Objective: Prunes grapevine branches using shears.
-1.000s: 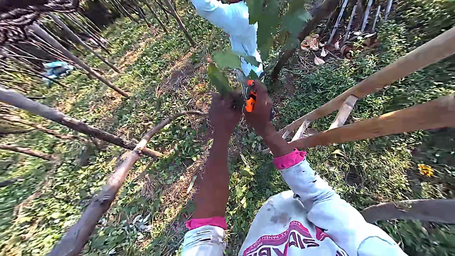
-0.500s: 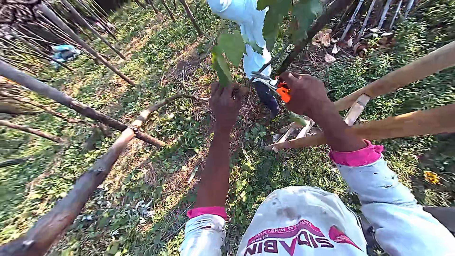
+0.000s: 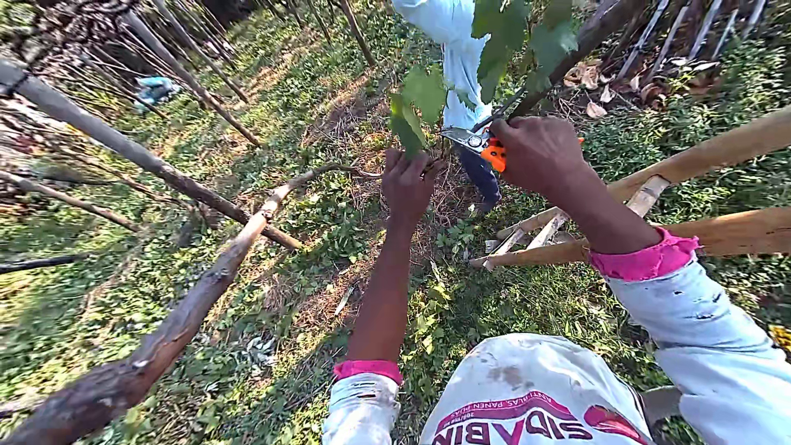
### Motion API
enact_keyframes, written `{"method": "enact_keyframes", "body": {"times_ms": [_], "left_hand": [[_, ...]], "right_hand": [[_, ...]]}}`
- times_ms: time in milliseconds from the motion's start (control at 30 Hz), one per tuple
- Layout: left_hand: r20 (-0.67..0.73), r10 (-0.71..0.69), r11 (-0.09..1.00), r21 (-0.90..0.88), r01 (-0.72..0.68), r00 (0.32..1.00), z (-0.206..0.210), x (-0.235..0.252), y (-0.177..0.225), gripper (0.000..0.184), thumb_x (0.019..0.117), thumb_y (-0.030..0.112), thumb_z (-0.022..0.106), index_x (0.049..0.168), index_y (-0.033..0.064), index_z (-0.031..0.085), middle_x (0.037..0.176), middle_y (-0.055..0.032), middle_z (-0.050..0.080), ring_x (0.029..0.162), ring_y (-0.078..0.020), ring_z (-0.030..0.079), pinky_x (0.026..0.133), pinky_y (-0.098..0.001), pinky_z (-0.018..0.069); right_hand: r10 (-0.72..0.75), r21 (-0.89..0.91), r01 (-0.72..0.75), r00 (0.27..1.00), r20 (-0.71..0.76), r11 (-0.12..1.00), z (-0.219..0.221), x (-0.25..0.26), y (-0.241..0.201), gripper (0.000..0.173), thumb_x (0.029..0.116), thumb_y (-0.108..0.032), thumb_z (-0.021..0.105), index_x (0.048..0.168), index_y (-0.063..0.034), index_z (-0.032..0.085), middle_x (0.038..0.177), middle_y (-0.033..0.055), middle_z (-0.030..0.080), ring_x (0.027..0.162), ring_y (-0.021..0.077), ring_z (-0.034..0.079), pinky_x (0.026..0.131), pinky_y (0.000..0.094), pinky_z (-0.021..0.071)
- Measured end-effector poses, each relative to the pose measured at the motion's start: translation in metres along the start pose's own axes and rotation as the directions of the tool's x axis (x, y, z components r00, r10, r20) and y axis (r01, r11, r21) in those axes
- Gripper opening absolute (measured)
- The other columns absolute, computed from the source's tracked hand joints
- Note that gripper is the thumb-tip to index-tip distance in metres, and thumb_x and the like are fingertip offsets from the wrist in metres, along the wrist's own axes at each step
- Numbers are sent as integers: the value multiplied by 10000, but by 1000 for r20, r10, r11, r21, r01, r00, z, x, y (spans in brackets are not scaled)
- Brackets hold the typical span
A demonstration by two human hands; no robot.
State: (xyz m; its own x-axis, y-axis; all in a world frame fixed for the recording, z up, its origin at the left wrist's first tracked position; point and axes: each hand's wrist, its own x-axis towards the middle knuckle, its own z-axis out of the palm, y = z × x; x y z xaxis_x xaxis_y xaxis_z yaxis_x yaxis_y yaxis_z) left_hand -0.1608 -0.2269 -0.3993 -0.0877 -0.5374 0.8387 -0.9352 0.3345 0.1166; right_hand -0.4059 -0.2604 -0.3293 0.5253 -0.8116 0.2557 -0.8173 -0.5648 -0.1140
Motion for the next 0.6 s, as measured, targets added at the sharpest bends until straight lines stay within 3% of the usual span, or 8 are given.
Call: {"method": "enact_keyframes", "body": {"times_ms": [133,233,333,400,467,533,600], "left_hand": [[-38,-19,998,-63,16,999,5,-6,-1,207,893,260,810,894,58,761,881,-106,735,923,-273,655,885,-423,515],[41,-18,992,-121,22,999,-1,-8,0,194,920,242,785,948,54,742,937,-103,730,962,-271,672,922,-439,531],[81,-49,987,-149,61,995,-8,-5,3,178,932,221,770,971,49,743,965,-102,740,952,-238,700,956,-430,544],[101,-61,988,-136,74,993,-12,-5,3,177,948,208,750,1001,40,734,985,-114,718,934,-233,692,867,-404,580],[106,-24,990,-137,38,994,-12,-4,3,171,949,193,744,990,28,726,989,-118,716,945,-242,689,870,-412,574],[122,8,989,-146,10,993,-10,-6,4,174,940,195,753,968,26,727,997,-117,725,973,-256,676,917,-430,541],[148,17,991,-132,2,989,-9,-9,6,172,931,202,760,948,34,731,1023,-116,733,1005,-258,686,964,-458,514]], "right_hand": [[-68,1,68,997,46,998,-1,5,9,524,794,-161,790,1285,-82,625,1070,229,687,940,464,681,702,643,525],[-113,37,110,990,91,993,1,10,21,466,775,-173,798,1219,-120,665,1038,190,705,963,426,686,751,622,534],[-123,195,106,989,77,975,10,9,32,350,808,-198,779,1146,-149,701,973,166,704,951,411,678,762,630,530],[-64,399,119,987,-148,909,27,0,36,356,850,-253,789,1171,-117,720,955,159,726,911,385,698,776,625,553],[83,460,197,850,-520,866,42,-4,34,426,831,-202,798,1201,-16,697,937,194,743,826,381,729,712,600,582],[217,424,121,716,-663,898,34,-4,34,530,815,-140,796,1302,-3,637,1129,200,716,951,367,723,780,557,598],[195,318,80,641,-742,945,19,7,44,593,761,-105,807,1317,-19,621,1319,205,624,1033,371,692,785,519,599]]}}
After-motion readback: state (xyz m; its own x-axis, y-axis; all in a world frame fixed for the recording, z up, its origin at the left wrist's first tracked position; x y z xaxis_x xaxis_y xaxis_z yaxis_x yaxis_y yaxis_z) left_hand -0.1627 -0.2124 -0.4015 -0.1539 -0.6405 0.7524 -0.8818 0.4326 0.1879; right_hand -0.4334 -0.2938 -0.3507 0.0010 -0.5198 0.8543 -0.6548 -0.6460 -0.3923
